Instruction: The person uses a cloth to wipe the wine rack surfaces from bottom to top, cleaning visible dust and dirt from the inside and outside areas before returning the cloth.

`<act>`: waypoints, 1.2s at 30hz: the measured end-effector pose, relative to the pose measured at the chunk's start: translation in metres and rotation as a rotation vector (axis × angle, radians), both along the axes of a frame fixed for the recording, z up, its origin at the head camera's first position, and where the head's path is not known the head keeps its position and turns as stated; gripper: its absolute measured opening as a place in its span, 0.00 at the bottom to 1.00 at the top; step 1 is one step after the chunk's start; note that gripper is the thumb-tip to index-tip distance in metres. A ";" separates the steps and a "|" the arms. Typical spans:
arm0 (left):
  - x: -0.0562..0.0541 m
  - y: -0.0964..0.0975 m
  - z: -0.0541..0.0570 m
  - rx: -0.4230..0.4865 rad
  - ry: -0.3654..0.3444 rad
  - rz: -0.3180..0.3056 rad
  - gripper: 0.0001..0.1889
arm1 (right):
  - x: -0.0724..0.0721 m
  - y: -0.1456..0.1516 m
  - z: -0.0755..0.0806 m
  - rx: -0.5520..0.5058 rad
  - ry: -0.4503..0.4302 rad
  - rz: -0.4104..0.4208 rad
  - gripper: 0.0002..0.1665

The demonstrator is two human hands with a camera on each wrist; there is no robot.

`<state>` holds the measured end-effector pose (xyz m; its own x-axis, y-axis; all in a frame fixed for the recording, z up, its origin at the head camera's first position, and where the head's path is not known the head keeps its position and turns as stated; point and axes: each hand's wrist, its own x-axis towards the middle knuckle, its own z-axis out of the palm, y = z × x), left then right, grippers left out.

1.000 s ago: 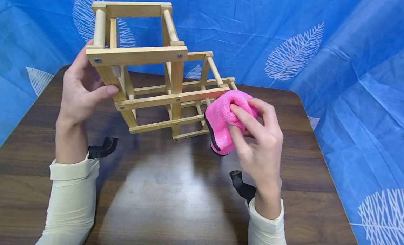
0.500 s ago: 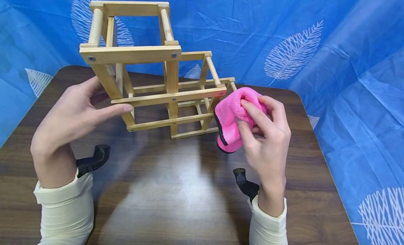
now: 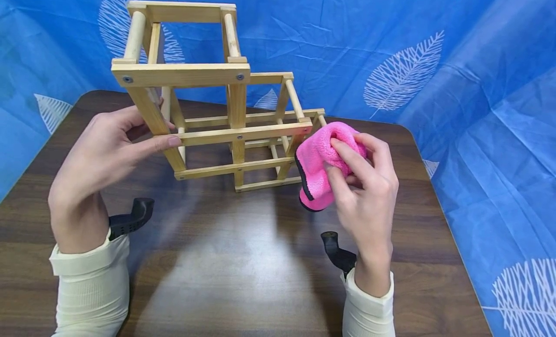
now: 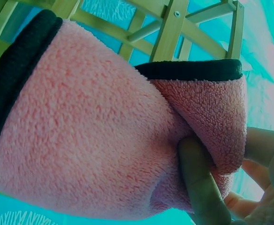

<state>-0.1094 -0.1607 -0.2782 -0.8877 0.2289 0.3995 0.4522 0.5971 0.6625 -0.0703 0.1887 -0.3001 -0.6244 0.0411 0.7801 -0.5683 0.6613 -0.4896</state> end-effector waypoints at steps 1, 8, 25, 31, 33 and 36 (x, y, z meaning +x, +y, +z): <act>-0.001 -0.001 0.000 0.000 -0.002 -0.003 0.16 | 0.000 0.001 0.000 -0.003 0.003 -0.007 0.20; -0.011 -0.011 -0.006 0.048 0.012 -0.012 0.14 | 0.003 0.005 0.003 -0.024 0.022 -0.044 0.19; -0.053 -0.016 -0.030 0.545 0.152 -0.197 0.33 | 0.001 -0.001 0.000 -0.012 0.044 -0.096 0.19; -0.056 -0.013 -0.030 0.557 0.155 -0.241 0.34 | -0.007 -0.013 -0.005 0.078 0.081 -0.161 0.17; -0.055 -0.013 -0.031 0.565 0.146 -0.239 0.33 | -0.010 -0.020 -0.007 0.113 0.089 -0.191 0.17; -0.051 -0.015 -0.032 0.584 0.129 -0.218 0.32 | -0.017 -0.035 -0.012 0.160 0.094 -0.202 0.17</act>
